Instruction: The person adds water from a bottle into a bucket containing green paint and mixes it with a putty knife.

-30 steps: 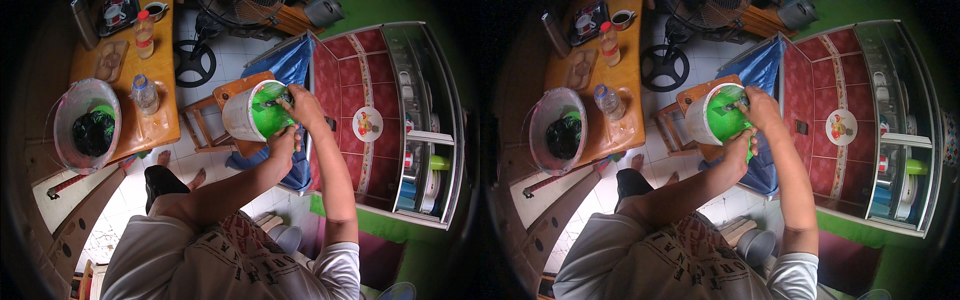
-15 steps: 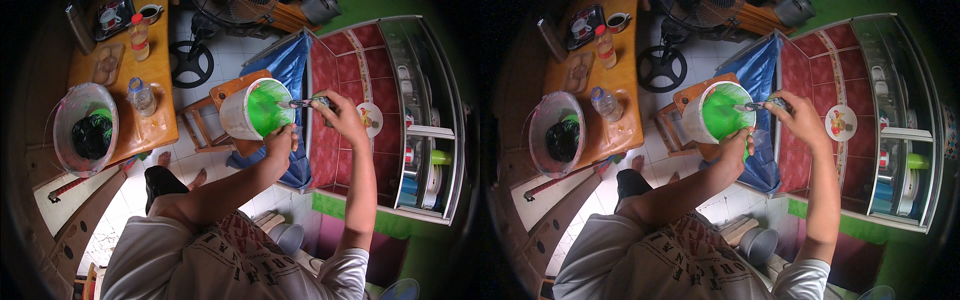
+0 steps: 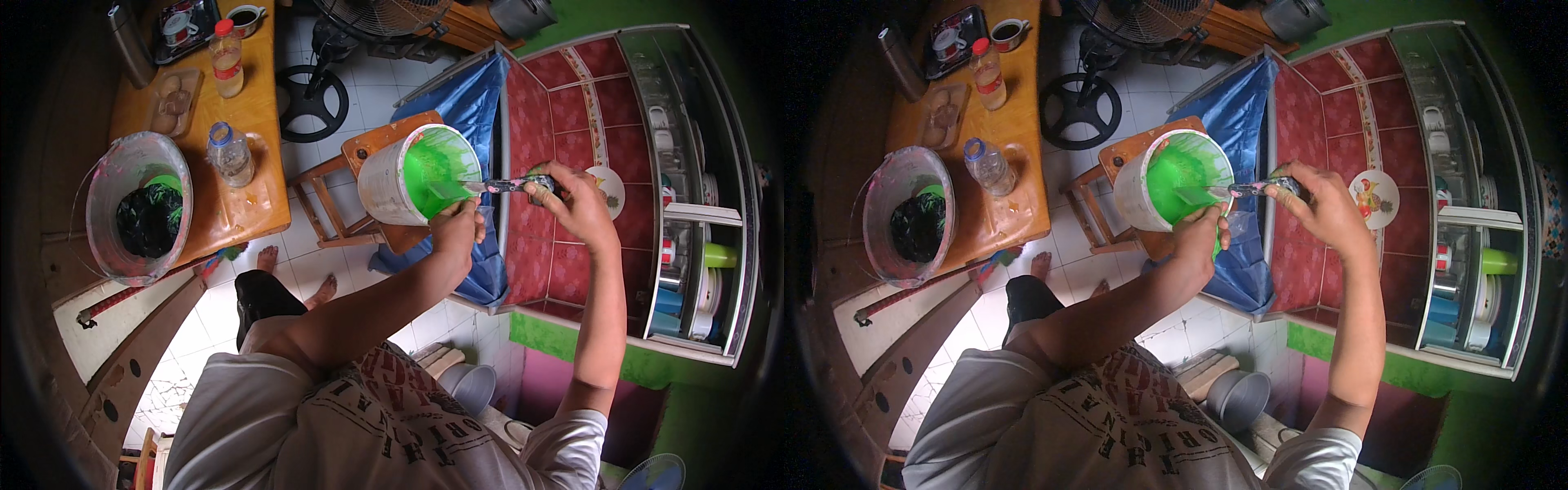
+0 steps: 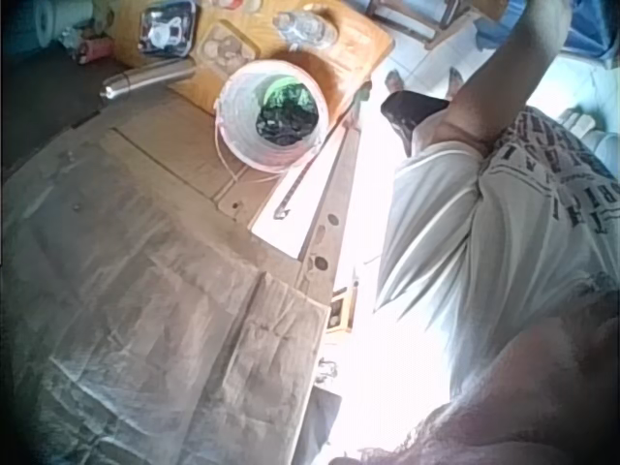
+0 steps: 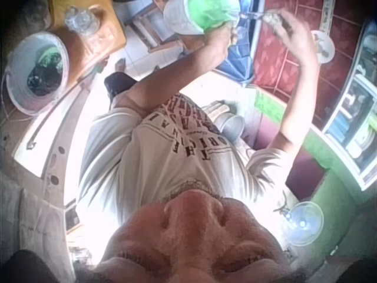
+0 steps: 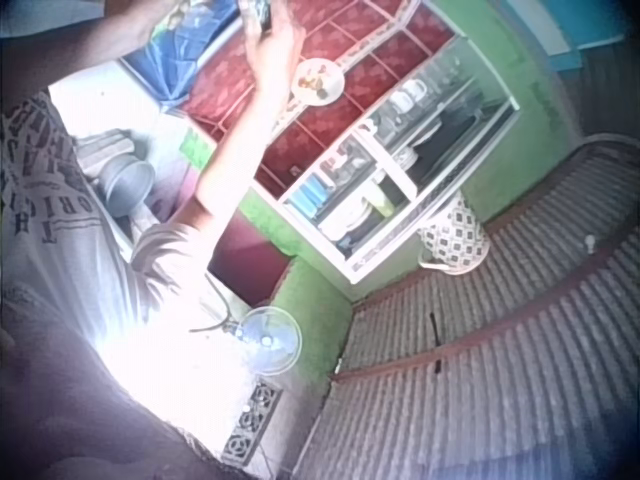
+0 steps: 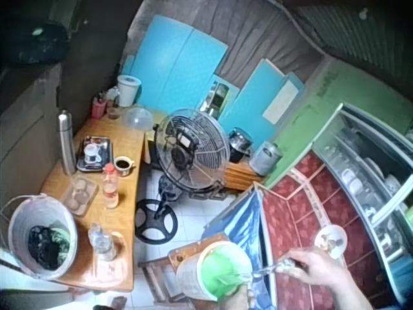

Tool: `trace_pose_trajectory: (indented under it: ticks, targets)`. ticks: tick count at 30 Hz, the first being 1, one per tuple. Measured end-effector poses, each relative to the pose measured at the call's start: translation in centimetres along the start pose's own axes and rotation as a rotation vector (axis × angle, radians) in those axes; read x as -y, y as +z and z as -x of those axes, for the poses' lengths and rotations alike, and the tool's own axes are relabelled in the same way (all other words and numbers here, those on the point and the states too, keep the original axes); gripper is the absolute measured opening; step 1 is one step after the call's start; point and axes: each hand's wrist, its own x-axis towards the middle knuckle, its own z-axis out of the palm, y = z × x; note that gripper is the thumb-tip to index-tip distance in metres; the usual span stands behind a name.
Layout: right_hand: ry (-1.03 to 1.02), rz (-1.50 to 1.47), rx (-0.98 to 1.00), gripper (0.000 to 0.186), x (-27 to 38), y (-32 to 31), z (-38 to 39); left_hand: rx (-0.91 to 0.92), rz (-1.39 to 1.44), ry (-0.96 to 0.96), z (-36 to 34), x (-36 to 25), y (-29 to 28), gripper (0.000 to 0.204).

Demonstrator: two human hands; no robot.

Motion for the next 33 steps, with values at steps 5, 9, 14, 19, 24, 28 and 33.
trace_pose_trajectory:
  ticks: [5, 9, 14, 19, 24, 28, 33]
  targets:
    - [-0.037, 0.030, -0.010, 0.025, -0.4, 0.1, 0.0, 0.008, 0.000, 0.008, 0.0, 0.1, -0.1, 0.018]
    - [0.003, 0.024, -0.024, 0.022, -0.9, 0.1, -0.1, 0.011, -0.003, 0.008, 0.0, 0.1, -0.1, 0.019]
    - [0.189, -0.191, -0.098, 0.020, -4.2, 1.3, -0.1, 0.027, -0.030, 0.054, 0.3, -0.1, 0.0, 0.021]
    - [0.372, -0.532, -0.175, 0.025, -7.2, 2.8, -0.1, 0.044, -0.091, 0.077, 0.4, -0.1, -0.1, 0.024]
    - [0.450, -0.645, -0.178, 0.025, -7.9, 4.3, 0.4, 0.047, -0.075, 0.106, 0.2, 0.2, -0.1, 0.022]
    - [0.503, -0.698, -0.156, 0.023, -8.3, 4.8, 0.5, 0.069, -0.050, 0.105, 0.1, 0.2, -0.1, 0.021]
    - [0.574, -0.832, -0.190, 0.022, -7.2, 4.5, 0.6, 0.065, -0.046, 0.068, -0.1, 0.3, -0.2, 0.021]
